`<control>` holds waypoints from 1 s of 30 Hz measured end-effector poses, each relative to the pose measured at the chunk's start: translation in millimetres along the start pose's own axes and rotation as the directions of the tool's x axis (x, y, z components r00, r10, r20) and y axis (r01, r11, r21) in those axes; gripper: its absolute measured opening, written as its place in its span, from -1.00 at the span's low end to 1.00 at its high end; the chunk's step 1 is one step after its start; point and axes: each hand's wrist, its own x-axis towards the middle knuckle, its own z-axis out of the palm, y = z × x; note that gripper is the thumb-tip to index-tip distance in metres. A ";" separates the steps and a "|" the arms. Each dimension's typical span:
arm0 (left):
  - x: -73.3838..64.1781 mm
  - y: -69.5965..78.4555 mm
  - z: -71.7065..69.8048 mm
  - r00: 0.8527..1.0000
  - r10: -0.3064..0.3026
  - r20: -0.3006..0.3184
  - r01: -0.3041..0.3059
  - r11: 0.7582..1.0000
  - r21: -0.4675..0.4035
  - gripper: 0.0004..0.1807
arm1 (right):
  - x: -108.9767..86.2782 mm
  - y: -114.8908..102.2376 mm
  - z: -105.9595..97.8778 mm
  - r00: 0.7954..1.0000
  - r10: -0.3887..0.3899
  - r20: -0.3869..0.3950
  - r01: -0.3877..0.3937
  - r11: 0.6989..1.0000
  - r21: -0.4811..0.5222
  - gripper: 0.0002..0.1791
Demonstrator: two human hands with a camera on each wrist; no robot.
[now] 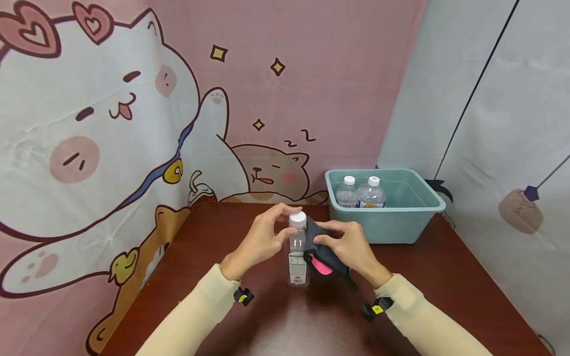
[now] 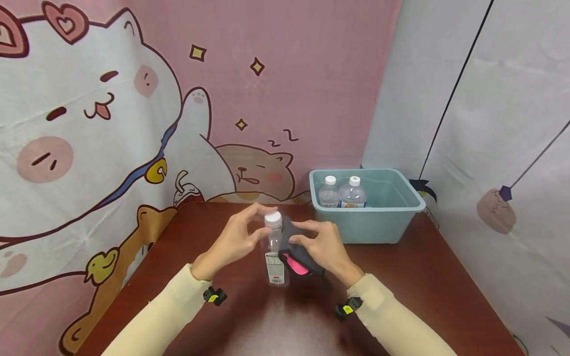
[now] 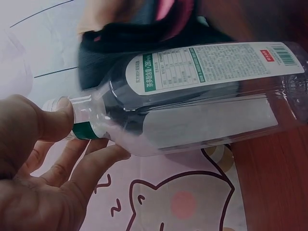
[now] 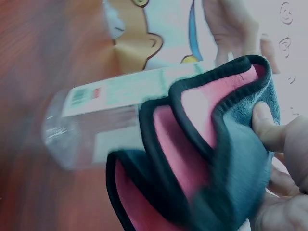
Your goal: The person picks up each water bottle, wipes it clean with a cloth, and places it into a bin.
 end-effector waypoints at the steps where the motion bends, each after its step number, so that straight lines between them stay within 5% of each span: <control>1: 0.2 0.2 0.2 1.000 0.005 -0.001 -0.005 1.000 -0.001 -0.43 | 2.5 -3.2 0.5 1.000 -0.018 -0.014 0.018 1.000 -0.002 -0.58; 14: 3.2 0.4 1.4 1.000 0.030 0.002 -0.030 0.999 0.012 -0.45 | 8.6 -15.5 5.2 0.997 -0.010 -0.078 0.021 0.991 0.132 -0.59; 30: 2.4 1.5 -0.3 0.999 0.032 -0.009 -0.032 0.998 0.049 -0.44 | 8.1 -14.4 16.4 0.998 -0.060 0.002 0.060 0.995 -0.080 -0.45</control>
